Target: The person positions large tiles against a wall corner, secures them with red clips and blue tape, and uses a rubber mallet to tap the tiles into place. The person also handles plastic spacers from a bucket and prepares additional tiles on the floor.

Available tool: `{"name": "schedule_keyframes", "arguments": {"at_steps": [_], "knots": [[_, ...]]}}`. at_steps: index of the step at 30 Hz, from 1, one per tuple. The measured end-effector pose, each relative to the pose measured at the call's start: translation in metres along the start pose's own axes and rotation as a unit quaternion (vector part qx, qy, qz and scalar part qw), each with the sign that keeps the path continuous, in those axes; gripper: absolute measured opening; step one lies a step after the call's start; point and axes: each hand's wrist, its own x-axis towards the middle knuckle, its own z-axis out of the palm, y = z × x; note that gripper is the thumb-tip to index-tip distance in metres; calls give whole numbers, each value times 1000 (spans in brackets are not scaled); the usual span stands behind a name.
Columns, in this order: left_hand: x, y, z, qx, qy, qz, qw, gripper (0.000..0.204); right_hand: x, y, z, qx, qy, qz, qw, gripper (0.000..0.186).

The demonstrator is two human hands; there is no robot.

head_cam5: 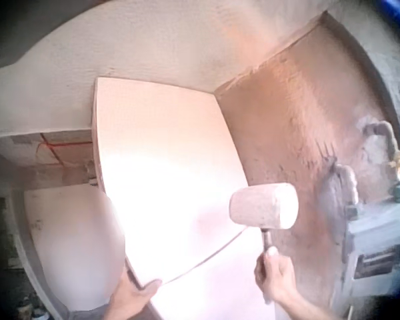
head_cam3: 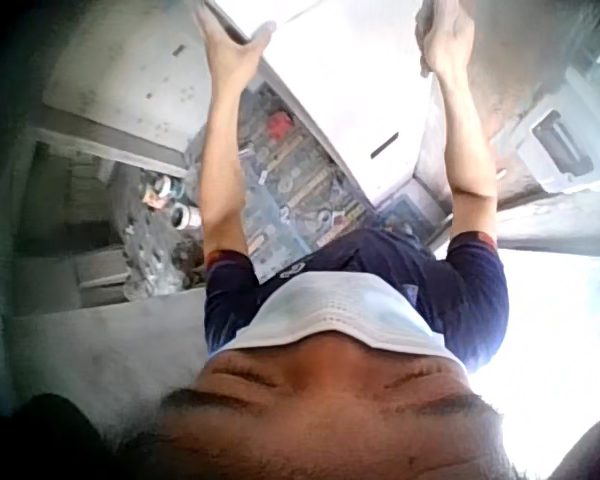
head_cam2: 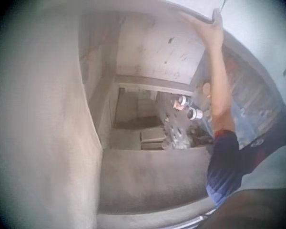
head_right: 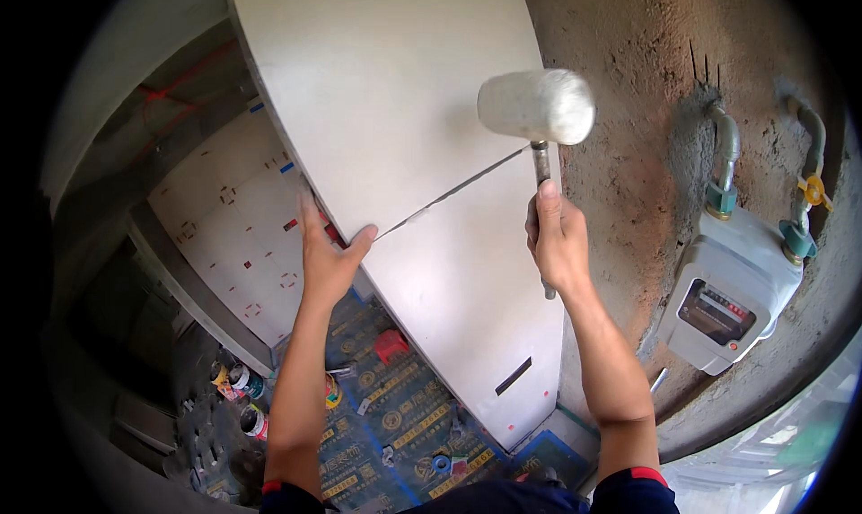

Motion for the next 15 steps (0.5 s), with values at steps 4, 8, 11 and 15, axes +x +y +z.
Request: {"name": "schedule_keyframes", "arguments": {"at_steps": [4, 8, 11, 15], "knots": [[-1, 0, -2, 3, -7, 35, 999, 107, -3, 7, 20, 72, 62, -112, 989, 60], [2, -6, 3, -25, -13, 57, 998, 107, 25, 66, 58, -101, -21, -68, 992, 59], [3, -10, 8, -1, -10, 61, 998, 107, 26, 70, 58, -50, -33, -39, 997, 55], [-2, -29, 11, 13, 2, 37, 999, 106, 26, 66, 68, -90, -29, -65, 993, 56]]}}
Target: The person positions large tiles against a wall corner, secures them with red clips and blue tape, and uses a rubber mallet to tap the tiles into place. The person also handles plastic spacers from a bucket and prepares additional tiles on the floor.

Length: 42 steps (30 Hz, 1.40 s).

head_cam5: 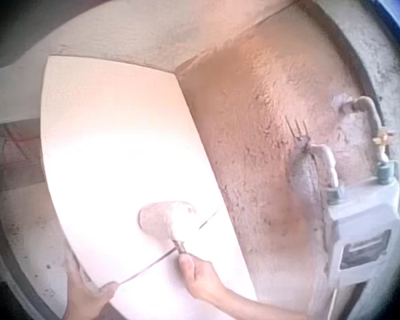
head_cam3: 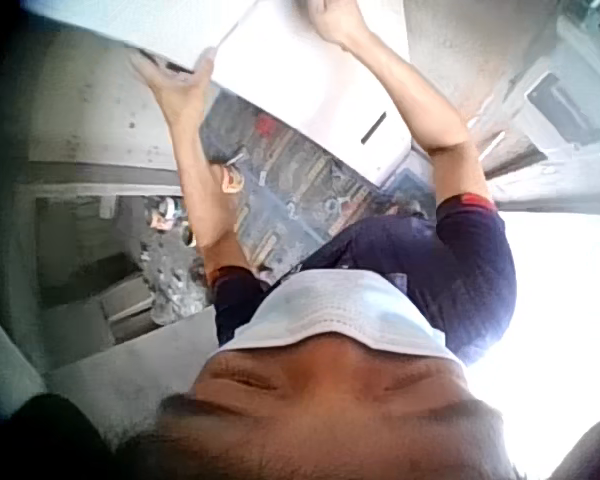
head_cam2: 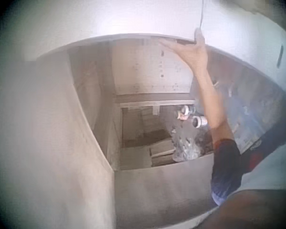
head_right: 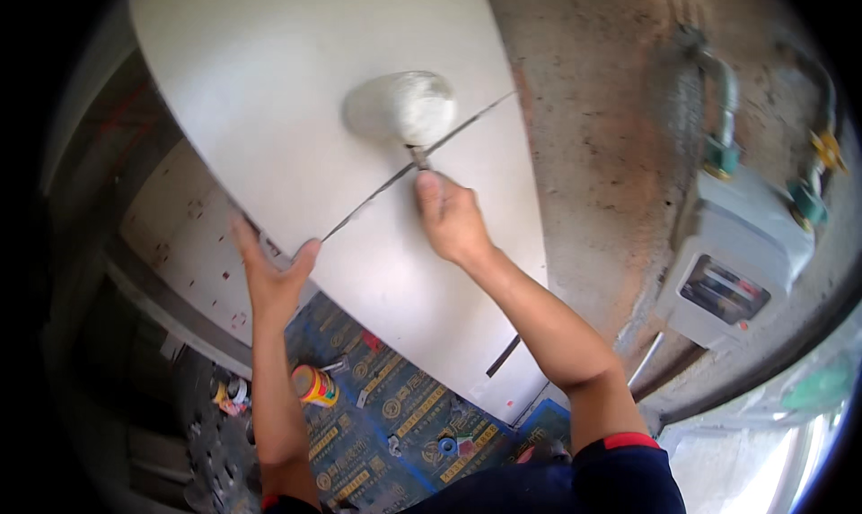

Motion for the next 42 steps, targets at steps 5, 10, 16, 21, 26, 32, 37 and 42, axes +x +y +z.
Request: {"name": "schedule_keyframes", "arguments": {"at_steps": [5, 10, 16, 21, 26, 32, 37, 42], "knots": [[-2, 9, -6, -22, -6, -1, 1000, 102, 1, -16, -32, 53, -47, 102, 992, 59], [4, 22, 3, -47, -5, 11, 999, 100, 19, -7, -35, 18, -3, 98, 995, 64], [0, 25, -5, -2, -14, 5, 1000, 91, -2, -12, -73, 40, -75, 172, 981, 64], [-31, 17, -28, -101, -23, -2, 995, 77, -139, 77, -71, 121, -53, 284, 949, 55], [-121, 3, -28, -94, 69, -89, 989, 42, -318, 176, -151, -130, -148, 403, 894, 59], [-122, 35, -38, -30, 11, 88, 996, 15, -484, 232, -257, -455, -359, 478, 659, 73], [-39, 125, 34, 60, -120, 263, 955, 28, -587, 267, -325, -461, -298, 659, 515, 66], [35, 151, 180, 298, -148, 379, 863, 54, -597, 248, -315, -334, -144, 769, 526, 55]]}}
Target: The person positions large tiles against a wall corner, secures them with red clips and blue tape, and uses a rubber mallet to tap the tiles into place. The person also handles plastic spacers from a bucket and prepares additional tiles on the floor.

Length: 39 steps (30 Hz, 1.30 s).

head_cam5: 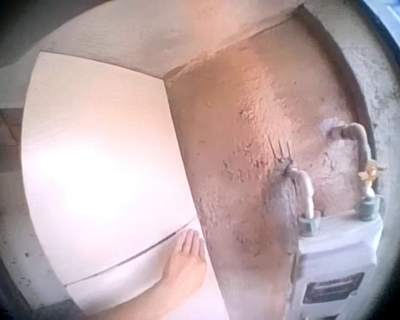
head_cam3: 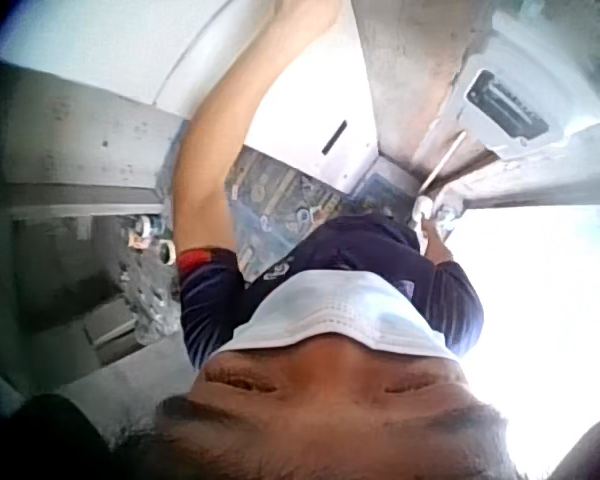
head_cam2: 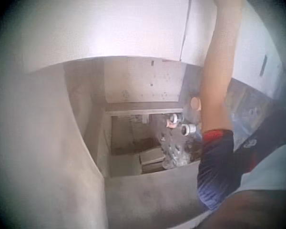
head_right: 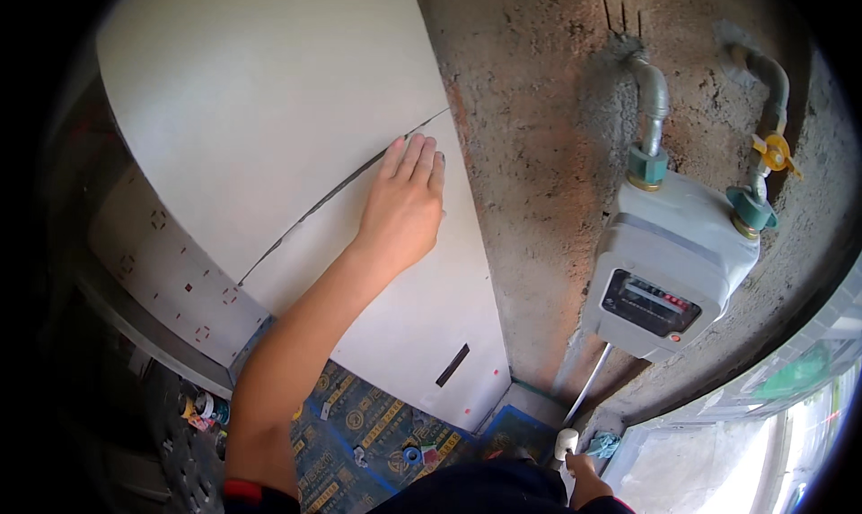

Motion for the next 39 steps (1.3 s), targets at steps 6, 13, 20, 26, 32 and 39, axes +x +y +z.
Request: {"name": "schedule_keyframes", "arguments": {"at_steps": [6, 13, 20, 26, 32, 39], "knots": [[72, 36, 101, 250, -232, 15, 940, 54, -26, -1, 6, 141, -25, -6, 990, 55], [115, 23, 102, 331, -245, -2, 911, 55, 60, 100, 81, -12, 32, -94, 995, 40], [102, 32, 113, 274, -221, 3, 936, 57, 21, 31, 4, 21, 23, -90, 995, 38], [54, 53, 88, -16, -163, 79, 983, 32, -16, -102, -69, 45, 24, -231, 972, 37], [-99, 153, 106, -477, -221, 80, 847, 9, -78, -227, -118, 26, 18, -381, 924, 36], [-335, 201, 113, -555, -358, -239, 712, 15, -166, -309, -105, -22, -53, -505, 861, 34]]}}
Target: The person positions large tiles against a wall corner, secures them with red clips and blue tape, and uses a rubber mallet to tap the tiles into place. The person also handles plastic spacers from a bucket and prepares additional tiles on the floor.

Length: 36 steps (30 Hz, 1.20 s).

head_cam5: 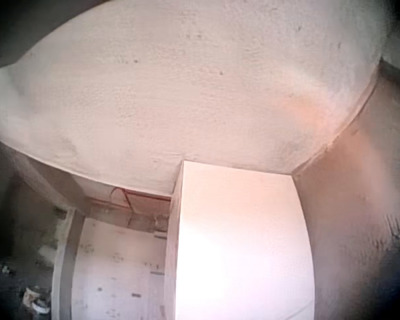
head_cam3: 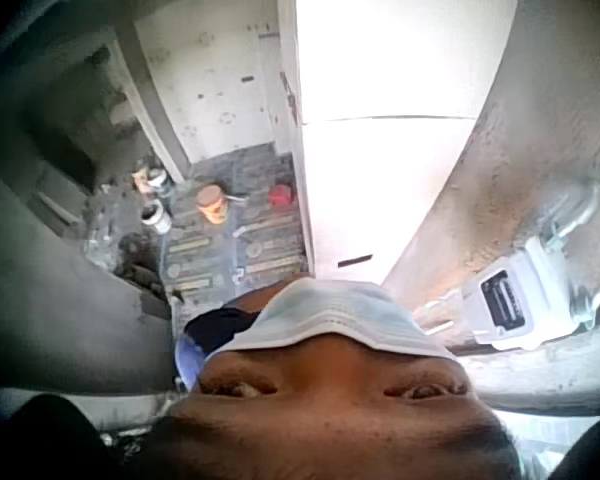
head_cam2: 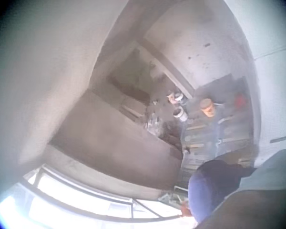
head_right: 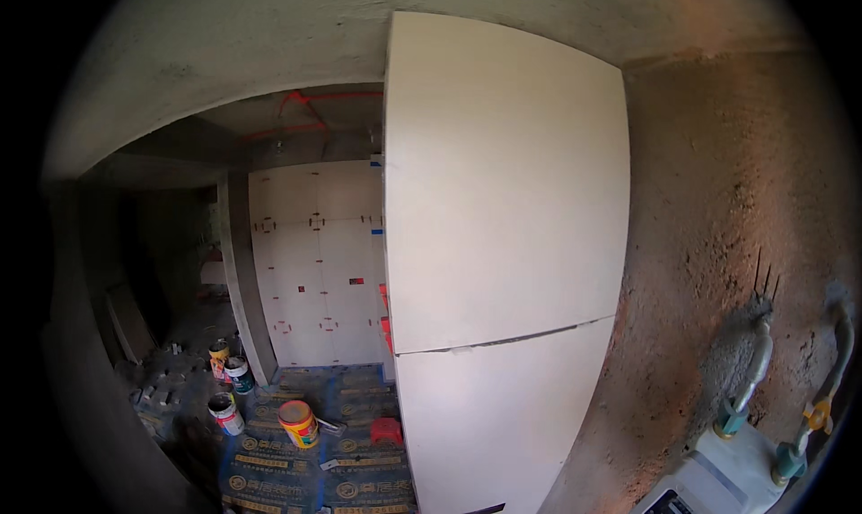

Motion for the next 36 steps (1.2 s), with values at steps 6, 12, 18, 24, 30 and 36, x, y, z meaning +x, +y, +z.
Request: {"name": "schedule_keyframes", "arguments": {"at_steps": [6, 12, 18, 24, 30, 36], "knots": [[-220, -173, 153, -140, 122, -482, 856, 19, 17, -29, 51, -40, -103, -43, 993, 33], [-365, -162, 391, -96, 17, -624, 775, 24, 4, 20, 49, -104, -149, -7, 983, 32], [-404, -36, 569, -128, 54, -713, 687, 23, -19, 30, 94, -182, -286, 30, 940, 32], [-373, -25, 606, -156, 17, -629, 761, 24, -33, 56, 172, -214, -365, 43, 905, 31], [-416, -137, 478, -303, 303, -737, 523, 38, -17, 67, 239, -171, -372, 30, 912, 31], [-391, -418, 397, -295, 478, -568, 602, 36, 56, 57, 362, -192, -307, -64, 930, 31]]}}
